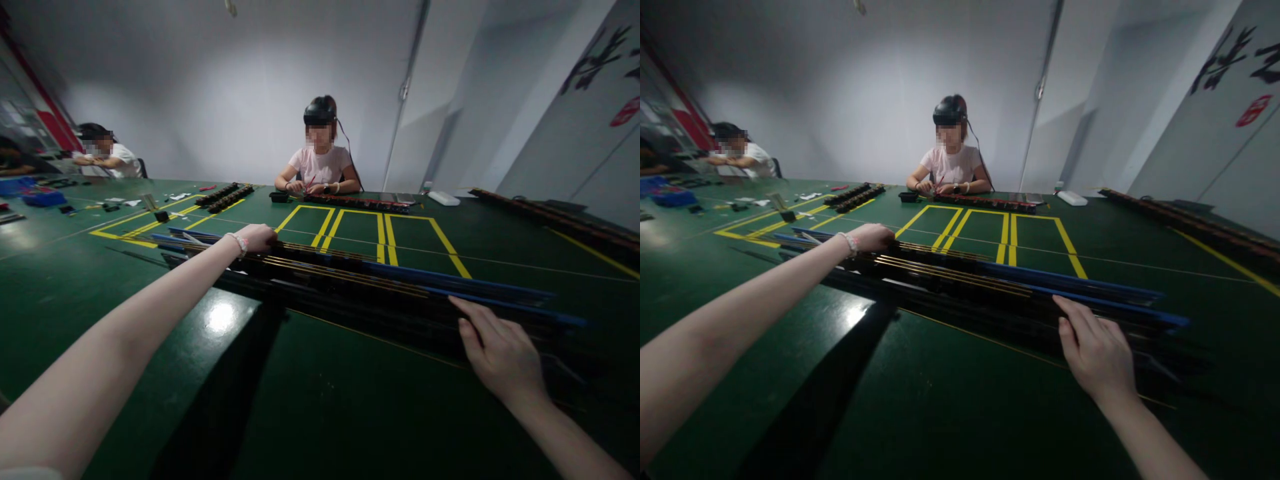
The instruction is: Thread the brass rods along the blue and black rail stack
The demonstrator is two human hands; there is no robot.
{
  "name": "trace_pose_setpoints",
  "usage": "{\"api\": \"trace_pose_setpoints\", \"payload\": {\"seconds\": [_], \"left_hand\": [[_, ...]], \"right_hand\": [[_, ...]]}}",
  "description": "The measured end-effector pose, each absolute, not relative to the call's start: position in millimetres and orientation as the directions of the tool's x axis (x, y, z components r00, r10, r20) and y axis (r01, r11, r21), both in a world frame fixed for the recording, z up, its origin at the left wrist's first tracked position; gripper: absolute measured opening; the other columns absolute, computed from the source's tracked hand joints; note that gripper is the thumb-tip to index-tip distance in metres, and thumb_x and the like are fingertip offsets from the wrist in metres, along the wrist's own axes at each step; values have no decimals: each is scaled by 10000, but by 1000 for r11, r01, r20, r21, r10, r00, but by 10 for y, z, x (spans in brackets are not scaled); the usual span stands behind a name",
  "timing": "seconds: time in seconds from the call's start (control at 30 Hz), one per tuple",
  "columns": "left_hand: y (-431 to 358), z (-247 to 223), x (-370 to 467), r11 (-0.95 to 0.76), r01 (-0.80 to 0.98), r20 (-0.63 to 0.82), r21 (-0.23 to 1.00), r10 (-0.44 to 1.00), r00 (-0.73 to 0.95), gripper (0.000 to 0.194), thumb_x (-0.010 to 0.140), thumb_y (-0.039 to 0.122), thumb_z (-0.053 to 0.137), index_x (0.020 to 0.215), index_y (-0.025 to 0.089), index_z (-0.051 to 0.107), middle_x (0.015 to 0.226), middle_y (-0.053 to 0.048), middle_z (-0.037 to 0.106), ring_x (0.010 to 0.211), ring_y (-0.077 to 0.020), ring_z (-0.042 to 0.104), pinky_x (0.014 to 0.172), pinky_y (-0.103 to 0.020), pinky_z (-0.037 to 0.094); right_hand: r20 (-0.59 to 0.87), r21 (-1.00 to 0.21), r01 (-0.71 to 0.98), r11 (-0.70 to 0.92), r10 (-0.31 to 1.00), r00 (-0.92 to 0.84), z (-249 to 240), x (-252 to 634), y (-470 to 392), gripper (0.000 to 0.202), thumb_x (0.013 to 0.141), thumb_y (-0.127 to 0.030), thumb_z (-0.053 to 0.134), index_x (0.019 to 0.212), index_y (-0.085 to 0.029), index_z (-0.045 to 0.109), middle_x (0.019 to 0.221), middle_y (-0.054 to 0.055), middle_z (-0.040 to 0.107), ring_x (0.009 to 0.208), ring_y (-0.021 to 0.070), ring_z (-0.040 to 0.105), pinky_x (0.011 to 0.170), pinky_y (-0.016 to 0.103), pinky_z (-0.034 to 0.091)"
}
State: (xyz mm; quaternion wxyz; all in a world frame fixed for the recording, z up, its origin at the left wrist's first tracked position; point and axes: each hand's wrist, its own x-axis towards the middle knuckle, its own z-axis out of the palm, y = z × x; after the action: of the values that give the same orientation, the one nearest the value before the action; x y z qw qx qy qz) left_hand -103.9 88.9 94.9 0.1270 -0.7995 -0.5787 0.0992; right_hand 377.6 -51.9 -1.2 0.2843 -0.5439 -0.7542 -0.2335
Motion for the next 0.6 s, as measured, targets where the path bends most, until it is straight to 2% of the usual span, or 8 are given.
{"api": "trace_pose_setpoints", "payload": {"seconds": [0.23,0.37,0.6], "left_hand": [[890,986,-981,-274,918,-32,-288,960,277,271,735,285,484,894,235,698,821,-61,687,693,-173,610,594,-247,411],[896,971,-849,-300,919,-35,-256,953,301,274,739,299,485,903,239,697,864,-54,692,712,-175,614,613,-251,416],[934,1035,-518,-370,864,-73,-342,927,368,289,738,317,507,941,245,699,892,-65,692,797,-226,627,702,-292,432]], "right_hand": [[689,29,948,316,681,-248,-28,3755,-519,417,946,-326,304,1244,-193,564,1160,83,655,885,217,630,767,353,456],[698,40,950,309,671,-248,-25,3736,-523,394,946,-298,325,1239,-190,565,1163,66,657,857,202,626,750,335,446],[675,7,949,314,699,-236,22,3699,-577,388,948,-280,331,1244,-181,563,1182,76,652,919,197,639,782,331,450]]}}
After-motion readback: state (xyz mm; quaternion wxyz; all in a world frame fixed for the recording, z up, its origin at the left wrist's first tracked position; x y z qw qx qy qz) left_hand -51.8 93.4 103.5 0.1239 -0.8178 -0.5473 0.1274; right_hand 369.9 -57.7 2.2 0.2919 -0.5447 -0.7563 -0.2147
